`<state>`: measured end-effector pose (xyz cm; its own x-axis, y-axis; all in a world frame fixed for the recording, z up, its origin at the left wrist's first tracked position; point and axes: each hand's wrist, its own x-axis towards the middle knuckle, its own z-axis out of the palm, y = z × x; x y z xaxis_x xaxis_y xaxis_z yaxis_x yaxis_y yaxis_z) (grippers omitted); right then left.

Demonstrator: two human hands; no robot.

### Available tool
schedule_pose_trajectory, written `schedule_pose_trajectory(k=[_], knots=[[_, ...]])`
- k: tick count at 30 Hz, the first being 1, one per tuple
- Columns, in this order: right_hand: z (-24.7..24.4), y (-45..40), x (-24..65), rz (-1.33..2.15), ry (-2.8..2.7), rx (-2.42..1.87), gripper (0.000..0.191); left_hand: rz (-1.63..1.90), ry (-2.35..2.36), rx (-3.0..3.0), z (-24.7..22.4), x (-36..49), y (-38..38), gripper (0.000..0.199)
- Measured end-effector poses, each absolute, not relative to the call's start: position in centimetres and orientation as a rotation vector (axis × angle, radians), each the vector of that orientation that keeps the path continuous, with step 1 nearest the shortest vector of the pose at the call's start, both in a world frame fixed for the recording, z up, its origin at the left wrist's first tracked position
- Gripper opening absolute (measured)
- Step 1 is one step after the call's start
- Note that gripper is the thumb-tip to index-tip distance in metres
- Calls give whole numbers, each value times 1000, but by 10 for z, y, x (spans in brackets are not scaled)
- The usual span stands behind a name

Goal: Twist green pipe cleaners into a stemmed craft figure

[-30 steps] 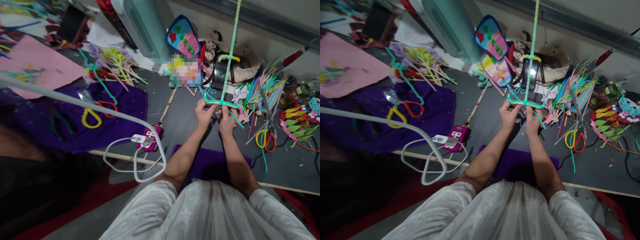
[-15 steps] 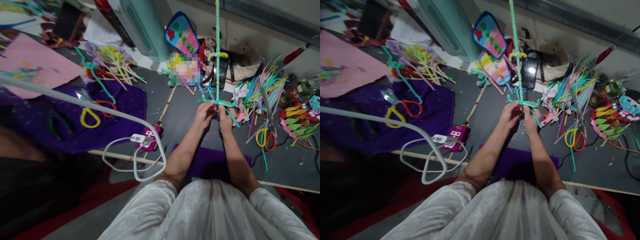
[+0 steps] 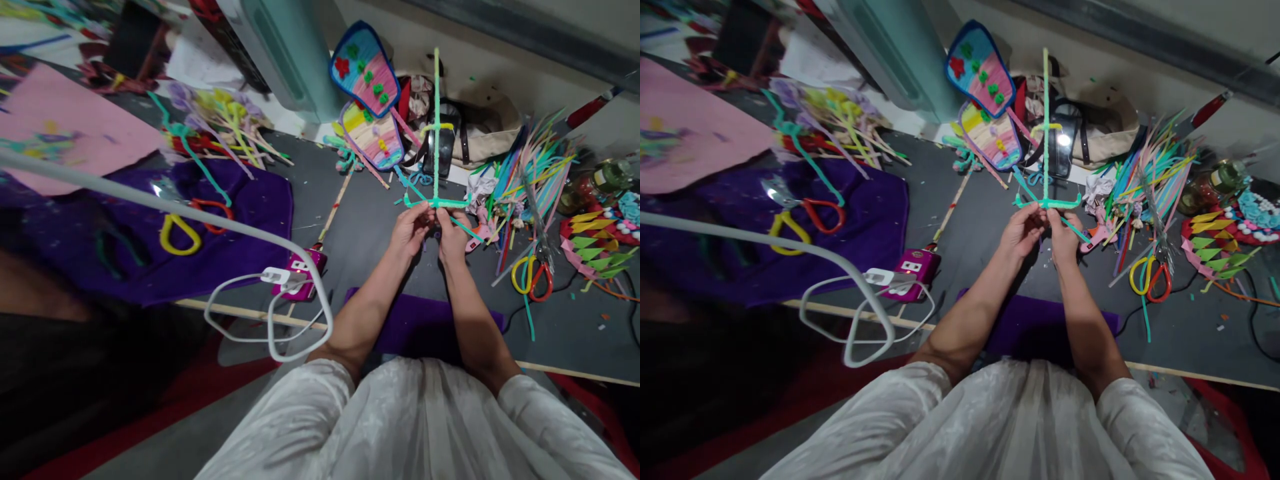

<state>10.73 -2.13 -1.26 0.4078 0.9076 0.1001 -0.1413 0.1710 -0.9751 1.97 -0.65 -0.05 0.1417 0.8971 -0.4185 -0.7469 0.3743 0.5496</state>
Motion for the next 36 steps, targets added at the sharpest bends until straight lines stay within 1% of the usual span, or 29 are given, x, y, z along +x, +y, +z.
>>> schedule_pose_trajectory(k=[6, 10, 16, 19, 23, 29, 36], knots=[[-13, -18, 117, 789, -1024, -1111, 16, 1210, 715, 265, -2, 17, -6, 13], [-15, -17, 122, 813, -1068, -1134, 14, 1210, 717, 298, -2, 17, -7, 13], [-15, -19, 123, 831, -1061, -1131, 13, 1199, 776, 295, 0, 16, -7, 19], [-17, -18, 122, 807, -1053, -1146, 16, 1241, 783, 263, 1, 17, -7, 21], [-21, -17, 120, 776, -1080, -1167, 19, 1305, 783, 257, 0, 19, -8, 29], [-20, -18, 120, 744, -1043, -1240, 21, 1306, 811, 281, 1, 20, -8, 35], [-12, -20, 121, 802, -1010, -1178, 17, 1317, 845, 353, 2, 21, -9, 43]])
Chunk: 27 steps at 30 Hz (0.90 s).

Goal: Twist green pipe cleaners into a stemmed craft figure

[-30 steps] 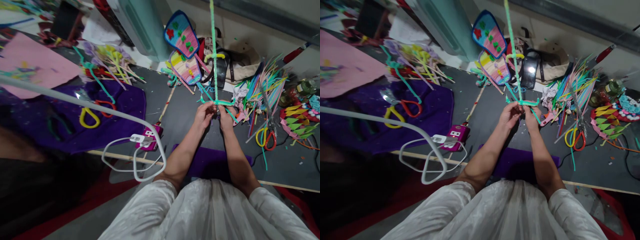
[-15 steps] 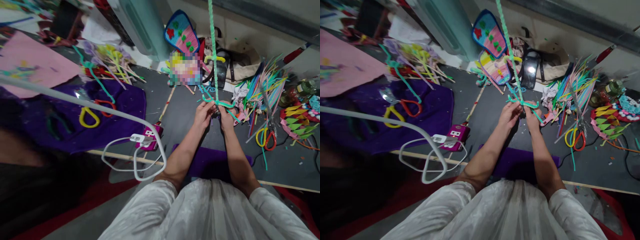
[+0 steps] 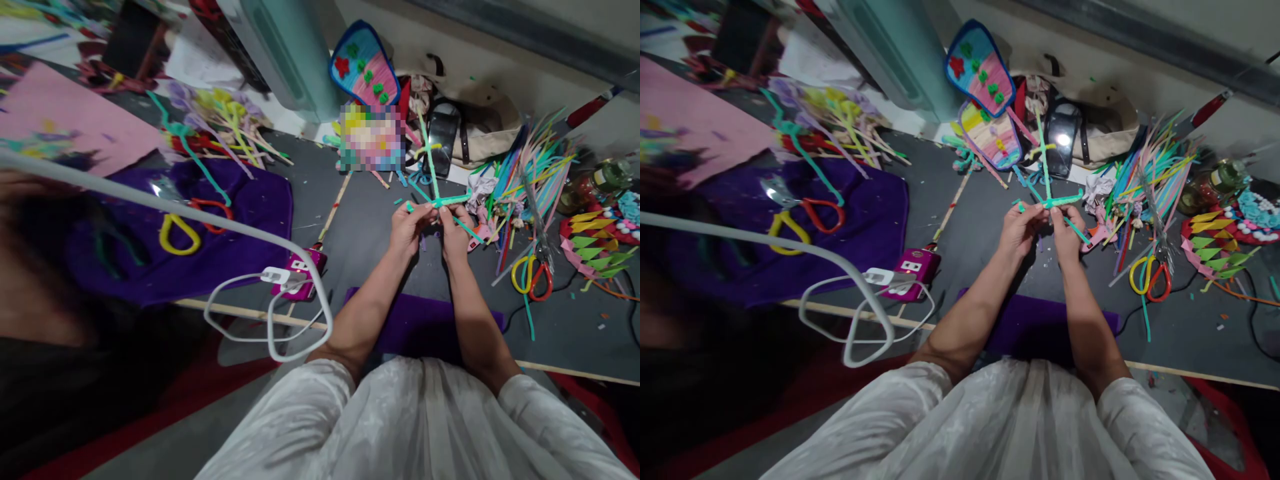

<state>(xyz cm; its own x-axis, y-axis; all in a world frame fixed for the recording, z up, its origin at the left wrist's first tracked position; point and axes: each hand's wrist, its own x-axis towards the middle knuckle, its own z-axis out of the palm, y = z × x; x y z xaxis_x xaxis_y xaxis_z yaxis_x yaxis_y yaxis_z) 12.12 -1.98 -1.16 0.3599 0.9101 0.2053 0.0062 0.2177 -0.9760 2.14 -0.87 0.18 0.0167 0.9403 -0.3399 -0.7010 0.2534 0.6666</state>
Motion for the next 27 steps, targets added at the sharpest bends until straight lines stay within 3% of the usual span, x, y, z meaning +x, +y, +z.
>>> schedule_pose_trajectory(k=[8, 17, 20, 27], knots=[[-9, -18, 122, 959, -893, -1117, 15, 1323, 819, 379, 2, 20, -9, 49], [6, -17, 125, 1515, -525, -924, 9, 1198, 744, 401, 4, 17, -10, 42], [5, -16, 126, 1531, -418, -910, 7, 1172, 740, 391, 4, 17, -10, 41], [1, -15, 126, 1473, -394, -954, 21, 1222, 781, 358, 1, 18, -8, 38]])
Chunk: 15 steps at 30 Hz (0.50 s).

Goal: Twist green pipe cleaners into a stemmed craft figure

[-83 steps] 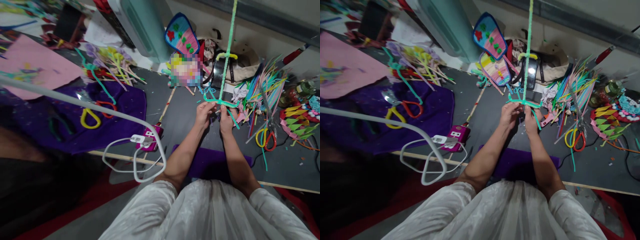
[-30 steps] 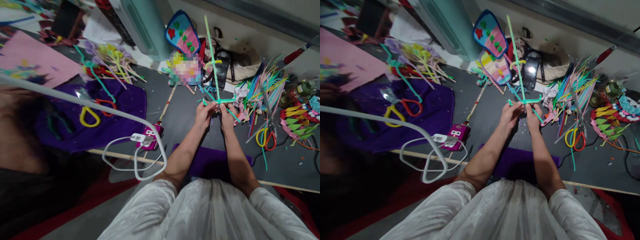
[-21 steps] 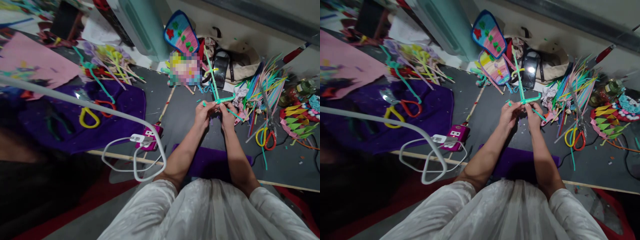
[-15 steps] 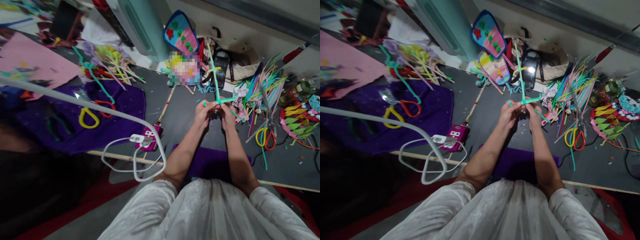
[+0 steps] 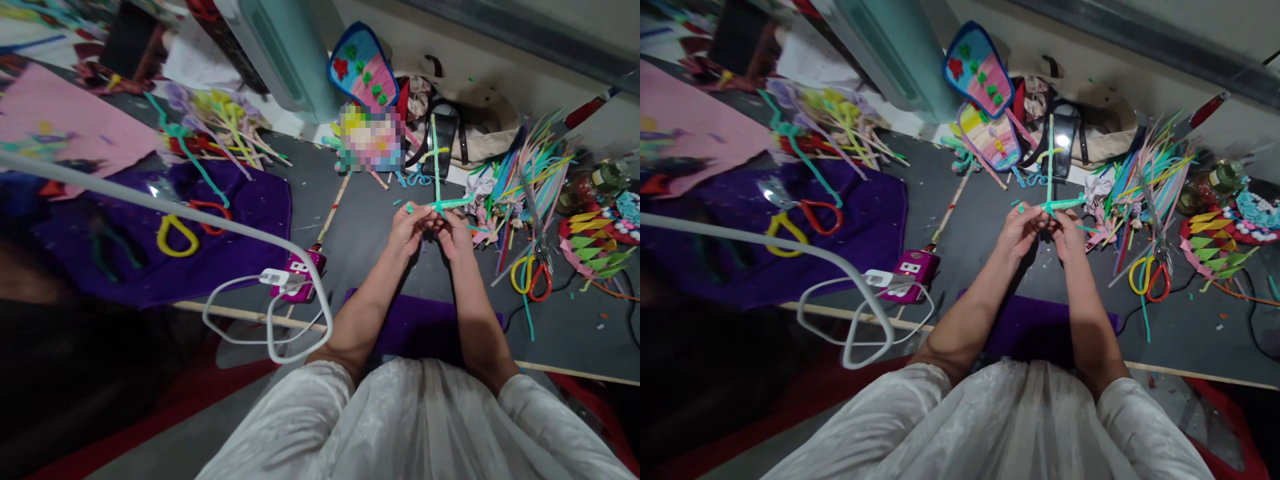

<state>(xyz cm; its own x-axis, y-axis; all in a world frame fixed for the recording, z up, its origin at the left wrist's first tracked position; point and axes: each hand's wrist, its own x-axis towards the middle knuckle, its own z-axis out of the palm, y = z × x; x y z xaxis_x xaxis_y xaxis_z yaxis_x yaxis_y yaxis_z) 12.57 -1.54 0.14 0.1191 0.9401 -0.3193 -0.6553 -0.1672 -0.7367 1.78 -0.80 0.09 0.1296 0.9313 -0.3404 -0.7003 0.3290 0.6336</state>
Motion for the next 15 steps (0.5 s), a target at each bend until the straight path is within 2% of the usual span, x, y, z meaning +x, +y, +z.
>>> schedule_pose_trajectory(k=[4, 7, 15], knots=[[3, -15, 124, 1441, -389, -989, 14, 1194, 745, 311, 3, 18, -9, 31], [3, -14, 122, 1377, -357, -1043, 17, 1152, 724, 307, 5, 18, -11, 22], [9, -16, 122, 1384, -491, -1096, 19, 1085, 733, 325, 8, 18, -11, 24]])
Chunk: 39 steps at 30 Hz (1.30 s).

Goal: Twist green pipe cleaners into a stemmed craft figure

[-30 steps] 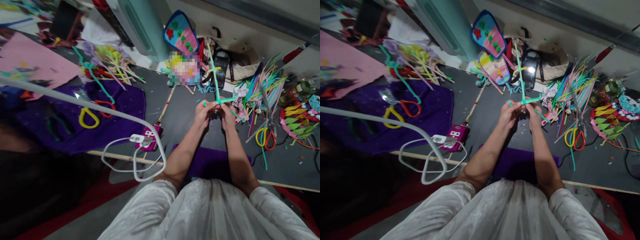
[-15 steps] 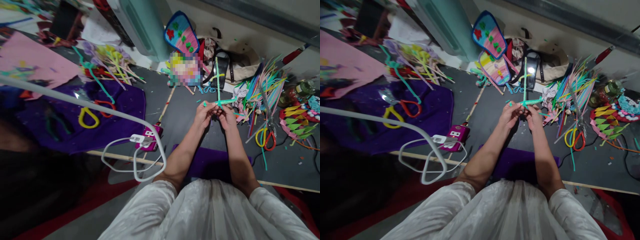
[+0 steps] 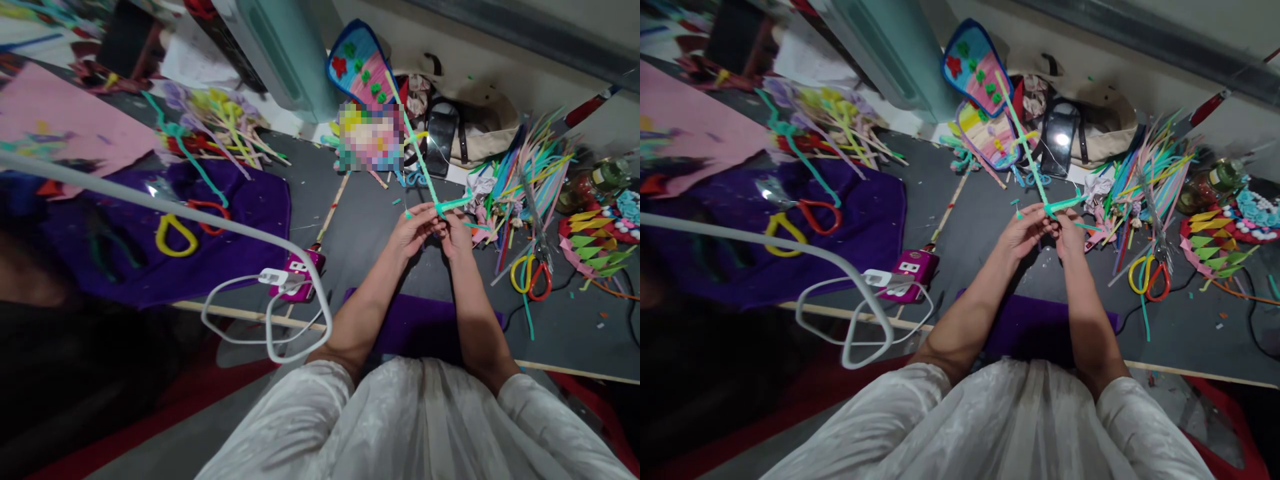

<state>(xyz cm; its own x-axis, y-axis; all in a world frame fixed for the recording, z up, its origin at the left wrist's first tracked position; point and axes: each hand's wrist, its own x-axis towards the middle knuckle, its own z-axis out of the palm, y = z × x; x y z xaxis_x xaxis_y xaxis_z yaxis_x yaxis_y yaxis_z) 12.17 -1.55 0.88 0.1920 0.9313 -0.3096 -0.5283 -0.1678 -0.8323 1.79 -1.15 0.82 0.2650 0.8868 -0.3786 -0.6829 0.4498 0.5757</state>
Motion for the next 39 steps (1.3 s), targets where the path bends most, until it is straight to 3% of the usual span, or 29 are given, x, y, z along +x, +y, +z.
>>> schedule_pose_trajectory(k=[13, 21, 31, 39], knots=[[0, -18, 127, 1644, -455, -886, 27, 1225, 799, 273, 7, 12, -5, 25], [-10, -14, 125, 1576, -440, -982, 21, 1171, 766, 307, 5, 14, -7, 21], [11, -16, 136, 1454, -642, -986, 36, 921, 666, 511, 2, 6, -7, 11], [7, -16, 148, 1341, -804, -1041, 29, 826, 711, 546, -2, 3, -8, 15]])
